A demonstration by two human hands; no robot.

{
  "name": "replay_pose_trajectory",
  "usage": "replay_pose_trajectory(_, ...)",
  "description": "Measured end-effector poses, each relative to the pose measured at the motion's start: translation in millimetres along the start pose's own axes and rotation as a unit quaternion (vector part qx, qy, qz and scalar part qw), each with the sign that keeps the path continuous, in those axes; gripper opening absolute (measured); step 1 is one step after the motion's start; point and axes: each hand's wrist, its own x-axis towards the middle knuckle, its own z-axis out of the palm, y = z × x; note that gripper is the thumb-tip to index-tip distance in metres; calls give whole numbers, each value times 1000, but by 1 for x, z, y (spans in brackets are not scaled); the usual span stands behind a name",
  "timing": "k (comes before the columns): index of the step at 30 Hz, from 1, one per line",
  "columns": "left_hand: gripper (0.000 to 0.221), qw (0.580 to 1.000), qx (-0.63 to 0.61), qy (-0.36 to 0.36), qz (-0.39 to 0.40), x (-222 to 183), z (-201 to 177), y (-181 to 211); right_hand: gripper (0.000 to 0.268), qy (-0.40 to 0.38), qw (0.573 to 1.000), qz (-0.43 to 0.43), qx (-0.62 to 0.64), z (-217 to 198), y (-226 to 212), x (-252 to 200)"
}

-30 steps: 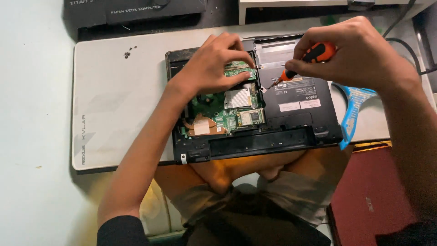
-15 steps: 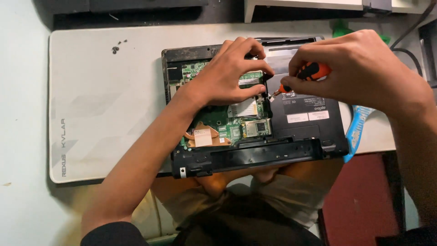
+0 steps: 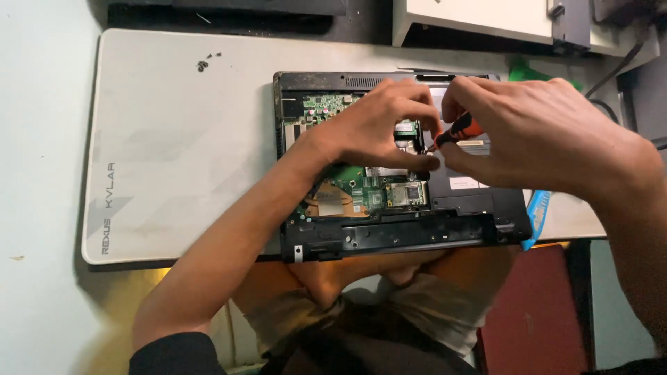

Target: Securing a hard drive inside a laptop by tightening screws and connecting internal cables.

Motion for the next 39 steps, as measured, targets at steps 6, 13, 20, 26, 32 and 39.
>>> replay_pose_trajectory(6, 47, 993, -92, 8, -77, 2, -2, 9, 31, -22, 999, -23, 27, 1, -14, -4)
replay_pose_trajectory(13, 22, 984, -159, -46, -64, 3, 0, 10, 55, -39, 997, 53, -41, -15, -8, -3)
replay_pose_trajectory(20, 68, 979, -163, -65, -103, 1, -9, 27, 55, 77, 988, -29, -131, 23, 13, 3)
replay_pose_trajectory(26, 19, 986, -158, -24, -43, 1, 7, 4, 84, -120, 979, 53, -158, -16, -18, -1)
replay_pose_trajectory(32, 45, 985, -165, -20, -44, -9, -5, 9, 43, -11, 998, -17, -63, 15, 12, 1)
replay_pose_trajectory(39, 14, 990, -124, -16, -67, -1, -3, 16, 99, -43, 983, 57, -170, -7, 0, 2)
